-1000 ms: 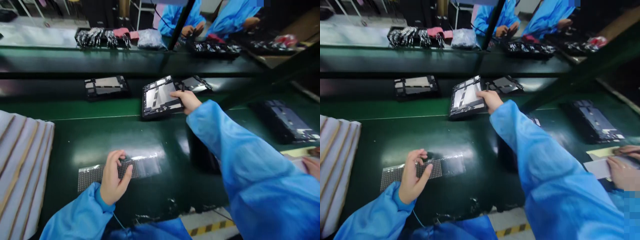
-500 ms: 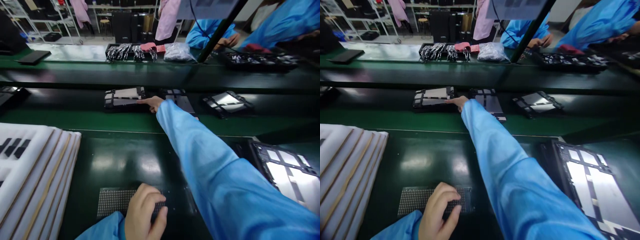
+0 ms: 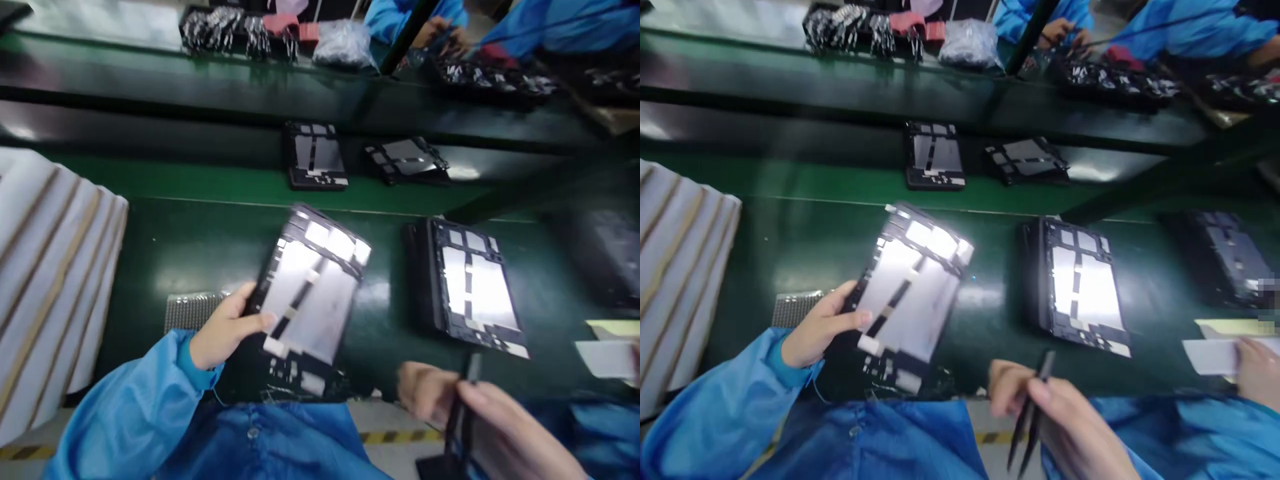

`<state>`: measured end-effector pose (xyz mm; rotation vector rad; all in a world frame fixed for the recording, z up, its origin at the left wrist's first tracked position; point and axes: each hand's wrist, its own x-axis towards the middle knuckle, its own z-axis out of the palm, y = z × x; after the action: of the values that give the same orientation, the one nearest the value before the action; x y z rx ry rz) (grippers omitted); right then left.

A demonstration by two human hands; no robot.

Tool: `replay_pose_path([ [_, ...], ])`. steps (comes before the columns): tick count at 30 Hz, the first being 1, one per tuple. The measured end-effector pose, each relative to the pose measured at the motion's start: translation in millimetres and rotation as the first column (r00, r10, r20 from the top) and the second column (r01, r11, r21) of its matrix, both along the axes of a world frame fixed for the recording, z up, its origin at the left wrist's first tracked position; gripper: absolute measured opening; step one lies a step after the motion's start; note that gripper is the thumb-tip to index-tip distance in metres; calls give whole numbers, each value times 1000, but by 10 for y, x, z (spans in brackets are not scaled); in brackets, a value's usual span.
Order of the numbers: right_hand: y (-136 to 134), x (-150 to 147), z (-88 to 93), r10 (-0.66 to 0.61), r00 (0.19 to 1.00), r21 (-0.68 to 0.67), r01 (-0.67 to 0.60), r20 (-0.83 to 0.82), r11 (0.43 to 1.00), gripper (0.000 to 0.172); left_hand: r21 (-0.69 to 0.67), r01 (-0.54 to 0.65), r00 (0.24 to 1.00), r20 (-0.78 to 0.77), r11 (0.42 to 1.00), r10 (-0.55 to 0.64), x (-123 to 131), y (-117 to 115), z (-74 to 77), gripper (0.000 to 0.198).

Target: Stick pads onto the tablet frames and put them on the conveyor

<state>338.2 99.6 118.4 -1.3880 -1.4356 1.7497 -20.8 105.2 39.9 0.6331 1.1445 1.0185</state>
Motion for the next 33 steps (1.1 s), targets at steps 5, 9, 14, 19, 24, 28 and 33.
replay_pose_path([
  [5,-152,222,-66,-255,967,184,246,23,952,27,100,617,775,-248,780,-581,235,-235,73,24],
  [9,277,-245,-184,-19,994,190,40,-111,981,19,150,629,609,-706,763,-363,62,-132,114,37],
  [14,1057,-1050,-582,252,965,404,-259,72,877,28,74,727,113,-994,682,-12,-274,172,-27,37],
  [19,1246,-1262,-829,354,911,412,-412,212,813,21,34,764,100,-993,644,-66,-300,235,-243,36],
  [24,1235,-1208,-810,347,921,362,-390,179,847,31,37,792,87,-995,609,-52,-290,243,-243,41],
  [28,1236,-1225,-794,360,907,352,-417,218,838,30,75,795,117,-993,602,-31,-305,249,-237,40],
  [33,1298,-1261,-797,367,896,366,-438,249,821,28,82,774,162,-984,628,-72,-309,245,-238,33],
])
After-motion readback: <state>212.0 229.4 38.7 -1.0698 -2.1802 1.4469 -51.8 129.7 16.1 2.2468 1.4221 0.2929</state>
